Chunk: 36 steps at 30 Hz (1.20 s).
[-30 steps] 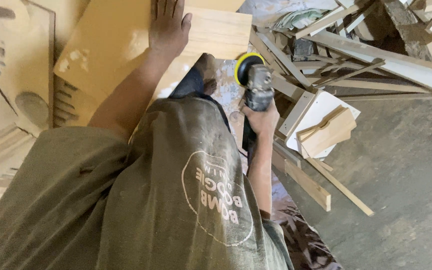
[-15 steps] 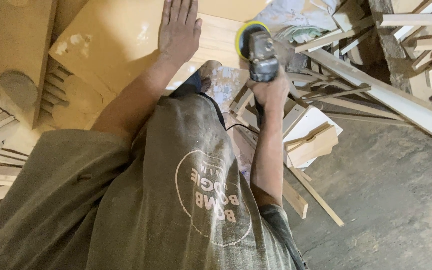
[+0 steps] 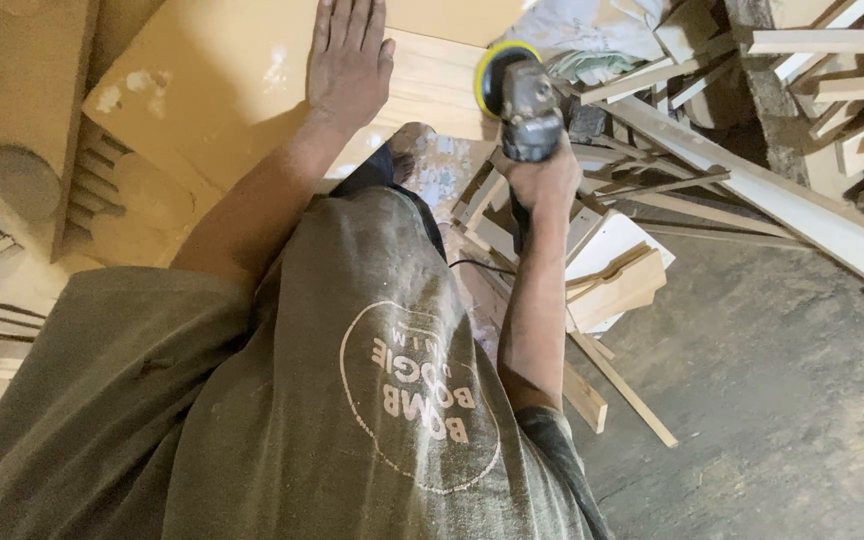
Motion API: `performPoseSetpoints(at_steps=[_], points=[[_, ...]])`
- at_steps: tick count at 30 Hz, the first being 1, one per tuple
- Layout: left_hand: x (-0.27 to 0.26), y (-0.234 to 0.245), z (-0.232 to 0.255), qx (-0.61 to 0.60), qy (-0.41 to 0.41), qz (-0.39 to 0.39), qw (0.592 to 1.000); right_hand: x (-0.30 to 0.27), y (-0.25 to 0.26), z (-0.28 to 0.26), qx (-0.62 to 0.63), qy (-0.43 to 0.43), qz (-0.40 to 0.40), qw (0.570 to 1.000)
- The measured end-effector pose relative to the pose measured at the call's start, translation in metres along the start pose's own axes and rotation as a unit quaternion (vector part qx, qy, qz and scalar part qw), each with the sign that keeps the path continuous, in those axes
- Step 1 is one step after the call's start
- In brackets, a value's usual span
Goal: The person is using a handheld power sander to smooth the surfaces and edges of small wooden blocks.
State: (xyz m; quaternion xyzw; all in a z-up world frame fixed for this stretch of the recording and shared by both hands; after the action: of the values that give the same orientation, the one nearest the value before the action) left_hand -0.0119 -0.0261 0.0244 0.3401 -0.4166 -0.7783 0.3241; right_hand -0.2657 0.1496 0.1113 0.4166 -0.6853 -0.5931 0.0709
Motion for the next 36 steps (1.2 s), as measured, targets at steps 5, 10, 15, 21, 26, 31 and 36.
performPoseSetpoints(at_steps=[5, 10, 15, 21, 26, 31, 36], points=[[-0.001, -0.008, -0.004, 0.016, -0.027, 0.062, 0.998, -0.049, 0.001, 0.034, -0.043, -0.063, -0.067, 0.995], [0.000, 0.000, 0.000, 0.012, 0.001, -0.005, 1.000, -0.049, 0.005, 0.025, -0.013, -0.131, -0.085, 0.988], [0.003, -0.018, -0.007, 0.045, 0.019, -0.029, 0.998, -0.029, -0.016, 0.013, -0.022, -0.091, -0.042, 0.995], [0.003, -0.013, -0.007, 0.061, -0.049, 0.109, 0.991, -0.074, -0.020, 0.010, -0.078, -0.025, -0.154, 0.985], [0.008, -0.019, -0.009, 0.066, 0.000, 0.014, 0.998, -0.054, -0.005, 0.049, -0.029, -0.099, -0.038, 0.994], [0.000, -0.012, -0.007, 0.113, -0.054, 0.115, 0.985, -0.062, -0.028, 0.014, -0.012, -0.059, -0.076, 0.995], [0.002, -0.015, -0.009, 0.104, -0.058, 0.118, 0.986, -0.084, -0.024, 0.033, -0.014, -0.004, -0.070, 0.997]])
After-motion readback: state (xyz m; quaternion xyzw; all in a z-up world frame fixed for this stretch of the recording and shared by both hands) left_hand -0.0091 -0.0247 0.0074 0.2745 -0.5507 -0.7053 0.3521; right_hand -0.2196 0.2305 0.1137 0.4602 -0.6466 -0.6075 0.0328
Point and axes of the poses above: each hand's wrist, its own x-axis towards the middle knuckle, its own y-axis out of the back of the hand, z = x × y, the point moved 5 cm from there along x, towards the middle knuckle, and after that the axes turned 3 degrees about z, right-handed, at the moved point
